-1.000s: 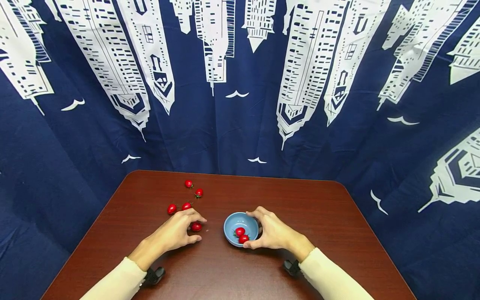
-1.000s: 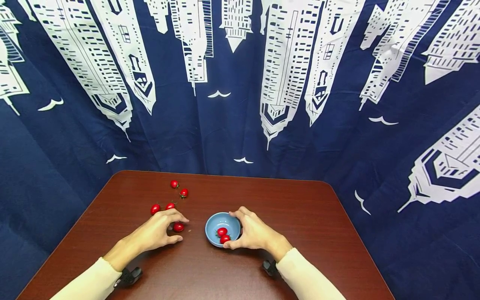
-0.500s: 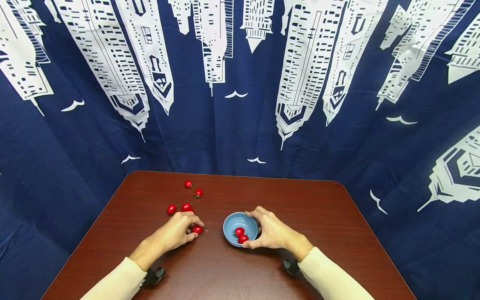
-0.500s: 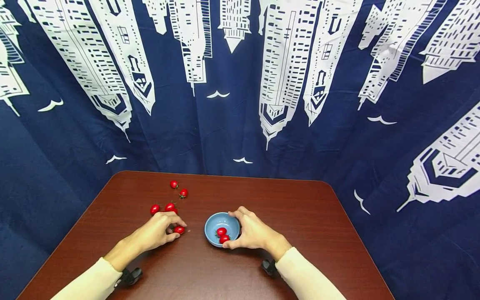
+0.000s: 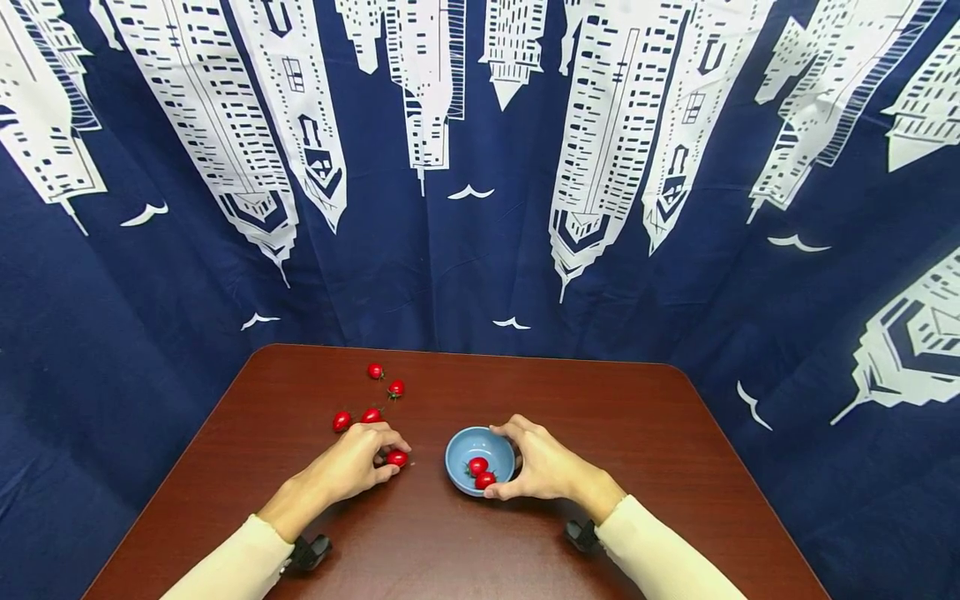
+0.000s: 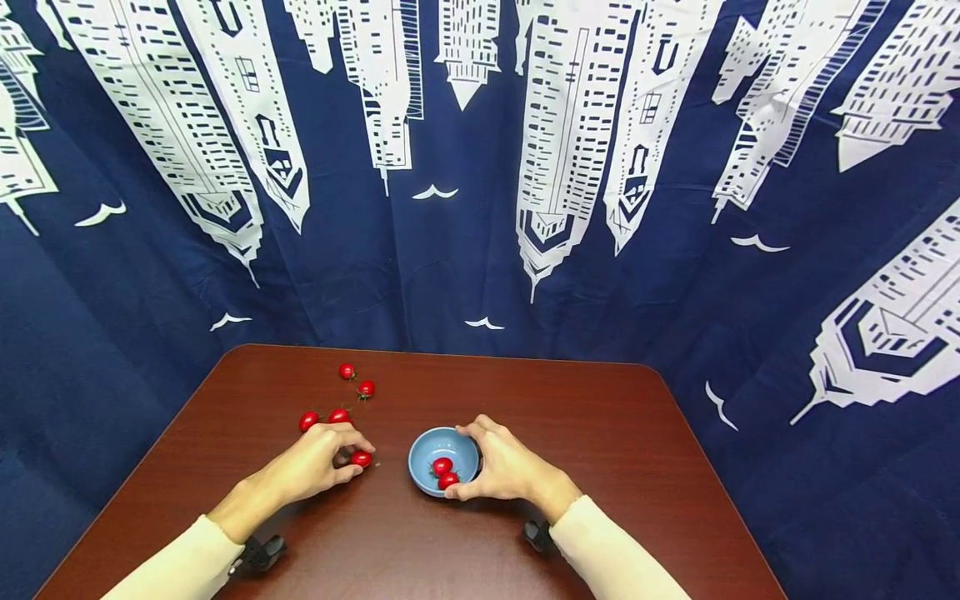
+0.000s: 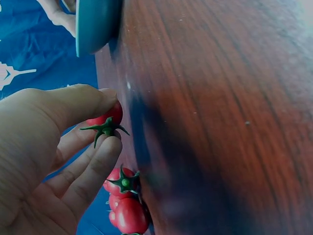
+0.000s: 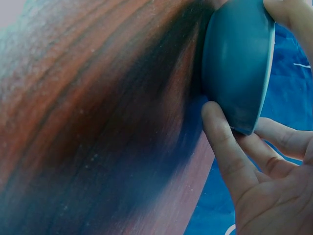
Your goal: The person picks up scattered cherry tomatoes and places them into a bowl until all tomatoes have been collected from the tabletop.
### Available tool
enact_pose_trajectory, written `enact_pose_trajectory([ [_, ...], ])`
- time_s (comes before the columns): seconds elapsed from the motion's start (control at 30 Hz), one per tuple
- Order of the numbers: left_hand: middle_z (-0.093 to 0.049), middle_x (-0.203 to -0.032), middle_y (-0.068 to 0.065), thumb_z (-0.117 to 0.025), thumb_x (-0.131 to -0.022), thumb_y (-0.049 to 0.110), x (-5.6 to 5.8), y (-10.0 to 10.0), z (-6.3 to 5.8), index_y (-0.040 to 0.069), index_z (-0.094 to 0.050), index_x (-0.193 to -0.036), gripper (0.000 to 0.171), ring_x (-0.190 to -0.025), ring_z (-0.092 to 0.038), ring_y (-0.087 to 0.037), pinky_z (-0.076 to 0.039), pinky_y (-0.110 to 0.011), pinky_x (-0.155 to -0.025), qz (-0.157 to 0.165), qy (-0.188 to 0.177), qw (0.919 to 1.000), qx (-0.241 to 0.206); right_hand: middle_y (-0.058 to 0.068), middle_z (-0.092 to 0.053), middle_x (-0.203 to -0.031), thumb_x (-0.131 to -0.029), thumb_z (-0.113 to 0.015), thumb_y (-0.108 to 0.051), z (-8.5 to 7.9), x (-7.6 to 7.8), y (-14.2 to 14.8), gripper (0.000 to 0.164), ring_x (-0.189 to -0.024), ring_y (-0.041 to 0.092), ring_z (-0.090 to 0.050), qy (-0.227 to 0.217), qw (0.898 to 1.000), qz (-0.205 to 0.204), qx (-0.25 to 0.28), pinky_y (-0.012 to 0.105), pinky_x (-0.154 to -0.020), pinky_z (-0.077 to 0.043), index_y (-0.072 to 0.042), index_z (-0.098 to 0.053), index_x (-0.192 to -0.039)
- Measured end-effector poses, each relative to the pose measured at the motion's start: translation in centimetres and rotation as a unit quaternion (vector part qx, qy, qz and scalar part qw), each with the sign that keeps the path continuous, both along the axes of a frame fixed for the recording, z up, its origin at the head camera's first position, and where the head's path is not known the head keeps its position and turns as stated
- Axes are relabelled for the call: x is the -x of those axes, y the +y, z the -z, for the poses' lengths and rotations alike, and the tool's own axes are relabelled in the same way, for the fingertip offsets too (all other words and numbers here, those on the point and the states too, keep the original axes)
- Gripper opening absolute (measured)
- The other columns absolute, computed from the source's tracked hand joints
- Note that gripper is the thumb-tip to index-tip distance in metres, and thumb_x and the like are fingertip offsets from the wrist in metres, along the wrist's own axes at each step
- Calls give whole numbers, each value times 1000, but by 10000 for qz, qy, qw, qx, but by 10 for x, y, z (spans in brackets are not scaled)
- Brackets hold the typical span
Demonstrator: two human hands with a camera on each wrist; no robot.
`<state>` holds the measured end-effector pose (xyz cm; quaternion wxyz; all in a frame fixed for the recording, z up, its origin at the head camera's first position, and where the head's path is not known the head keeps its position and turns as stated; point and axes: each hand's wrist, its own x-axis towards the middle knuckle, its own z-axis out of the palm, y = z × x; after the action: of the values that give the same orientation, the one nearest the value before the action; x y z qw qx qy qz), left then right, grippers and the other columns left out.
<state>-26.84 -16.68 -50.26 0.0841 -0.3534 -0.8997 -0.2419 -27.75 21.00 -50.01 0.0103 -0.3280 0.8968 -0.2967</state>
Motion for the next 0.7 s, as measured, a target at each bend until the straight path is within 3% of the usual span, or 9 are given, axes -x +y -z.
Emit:
enact_pose_trajectory([
  [0.47, -84, -105, 0, -96, -92, 3, 4, 6, -8, 9, -87, -118, 29, -87, -73, -10, -62, -22, -77, 30, 316, 9993, -193, 4, -70, -127, -80, -107, -48, -1, 1, -1, 96, -101, 8, -75, 64, 9999, -16, -87, 21, -87, -68, 1, -69, -153],
  [0.7, -84, -106, 0, -96, -92, 4, 4, 14, -15, 9, -87, -121, 31, -90, -77, -13, -66, -25, -79, 10, 261, 9991, -327, 3, -70, -125, -80, -106, -50, -1, 2, 0, 95, -100, 7, -73, 183, 9997, -37, -166, 20, -88, -66, 0, -70, -153],
])
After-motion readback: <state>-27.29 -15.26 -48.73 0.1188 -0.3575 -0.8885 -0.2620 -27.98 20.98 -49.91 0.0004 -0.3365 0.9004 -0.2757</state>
